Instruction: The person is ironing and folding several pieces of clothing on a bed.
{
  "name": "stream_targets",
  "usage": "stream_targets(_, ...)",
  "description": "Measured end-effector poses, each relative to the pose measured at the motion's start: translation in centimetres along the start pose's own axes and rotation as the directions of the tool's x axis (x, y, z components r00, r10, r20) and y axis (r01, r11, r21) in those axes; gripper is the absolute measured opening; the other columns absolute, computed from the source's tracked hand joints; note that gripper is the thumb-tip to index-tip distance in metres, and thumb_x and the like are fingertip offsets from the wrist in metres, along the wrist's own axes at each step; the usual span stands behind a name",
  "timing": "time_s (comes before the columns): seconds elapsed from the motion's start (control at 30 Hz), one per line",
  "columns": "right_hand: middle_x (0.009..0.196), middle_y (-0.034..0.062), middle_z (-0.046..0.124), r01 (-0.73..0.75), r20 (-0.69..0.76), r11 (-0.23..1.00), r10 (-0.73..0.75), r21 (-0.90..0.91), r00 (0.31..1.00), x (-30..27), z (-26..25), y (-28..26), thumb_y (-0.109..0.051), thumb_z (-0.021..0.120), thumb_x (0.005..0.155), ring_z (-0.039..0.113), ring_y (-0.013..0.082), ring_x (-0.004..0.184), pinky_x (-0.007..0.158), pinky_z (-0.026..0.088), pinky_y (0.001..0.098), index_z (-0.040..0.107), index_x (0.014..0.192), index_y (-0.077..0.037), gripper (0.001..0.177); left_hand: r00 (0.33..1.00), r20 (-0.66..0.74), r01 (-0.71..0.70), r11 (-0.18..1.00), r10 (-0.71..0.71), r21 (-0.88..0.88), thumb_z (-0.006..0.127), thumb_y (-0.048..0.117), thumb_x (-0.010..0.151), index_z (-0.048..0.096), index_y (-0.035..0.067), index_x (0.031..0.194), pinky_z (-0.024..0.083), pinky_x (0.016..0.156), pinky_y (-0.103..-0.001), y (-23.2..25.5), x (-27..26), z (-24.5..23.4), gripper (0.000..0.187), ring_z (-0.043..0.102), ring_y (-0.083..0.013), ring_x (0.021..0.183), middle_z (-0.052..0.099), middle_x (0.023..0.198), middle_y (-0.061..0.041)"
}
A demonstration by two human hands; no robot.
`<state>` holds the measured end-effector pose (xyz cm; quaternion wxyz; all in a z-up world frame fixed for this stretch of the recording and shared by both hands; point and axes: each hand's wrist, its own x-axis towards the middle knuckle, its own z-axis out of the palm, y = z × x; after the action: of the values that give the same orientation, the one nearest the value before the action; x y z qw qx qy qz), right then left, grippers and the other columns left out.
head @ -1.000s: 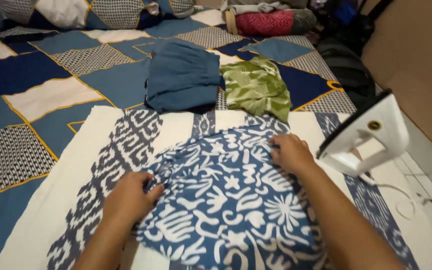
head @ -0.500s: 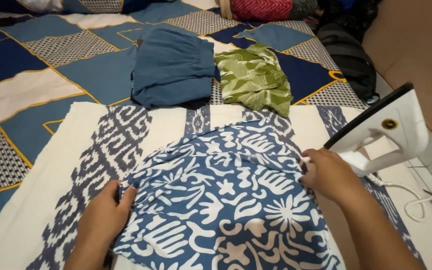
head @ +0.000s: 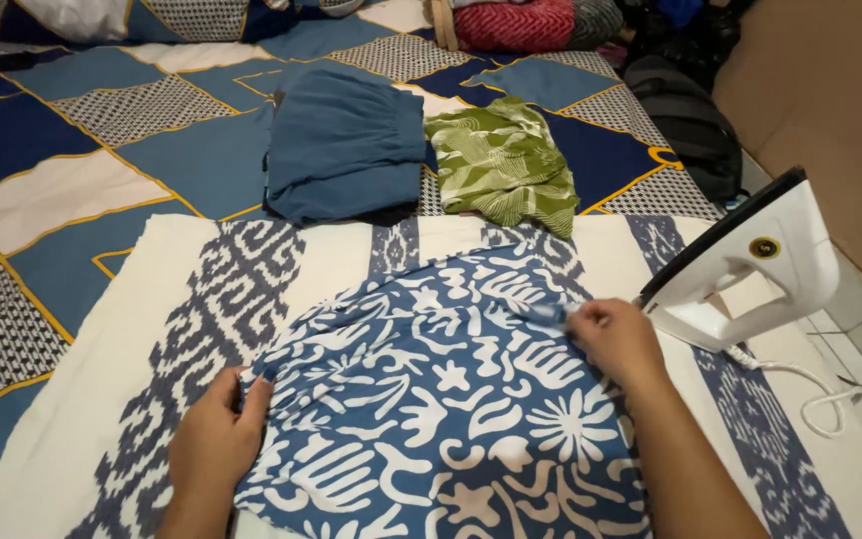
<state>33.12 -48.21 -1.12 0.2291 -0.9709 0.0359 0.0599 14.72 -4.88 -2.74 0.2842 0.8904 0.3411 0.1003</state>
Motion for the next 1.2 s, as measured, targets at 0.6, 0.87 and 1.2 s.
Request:
stream_targets(0.6,0.077,0.0135,0.072,0.226,-0.538,0.840,0.090,0.492,0.838,10.2,0.9,-0.9,-0.027,0.068,0.100,0.064,0.0188,0.066,0.065,0.051,0.0359,0.075,0.101,0.001,0.030,0.979,-0.054,-0.205,0.923,0.198,-0.326,0.068,0.033,0.086,0.074,0.008,0.110,0.049,0.059,-0.040,2.9,0.0,-0.8,0.035,0.065,-0.0281,0.062,0.069,0.074,-0.014)
stream_targets(0.87,0.098,0.0168,0.075,0.209,-0.440,0.964,-0.119,0.162,0.890,13.3,3.5,-2.8,-0.024,0.072,0.091,0.073,0.0357,0.089,0.080,0.055,0.0429,0.079,0.107,-0.013,0.020,0.994,0.005,-0.108,0.988,0.110,-0.114,0.046,0.035,0.104,0.058,0.006,0.124,0.051,0.082,-0.056,2.0,3.8,2.8,0.037,0.066,-0.0529,0.097,0.070,0.101,-0.032)
stream_targets(1.2,0.102,0.0163,0.074,0.160,-0.426,0.986,-0.128,0.042,0.896,14.5,4.3,-5.5,-0.035,0.069,0.095,0.070,0.0389,0.093,0.081,0.056,0.0472,0.080,0.112,-0.024,0.023,0.994,0.107,-0.026,1.000,0.024,0.018,0.043,0.043,0.103,0.059,0.002,0.122,0.052,0.091,-0.055,3.0,5.3,2.1,0.048,0.066,-0.0510,0.103,0.070,0.106,-0.034)
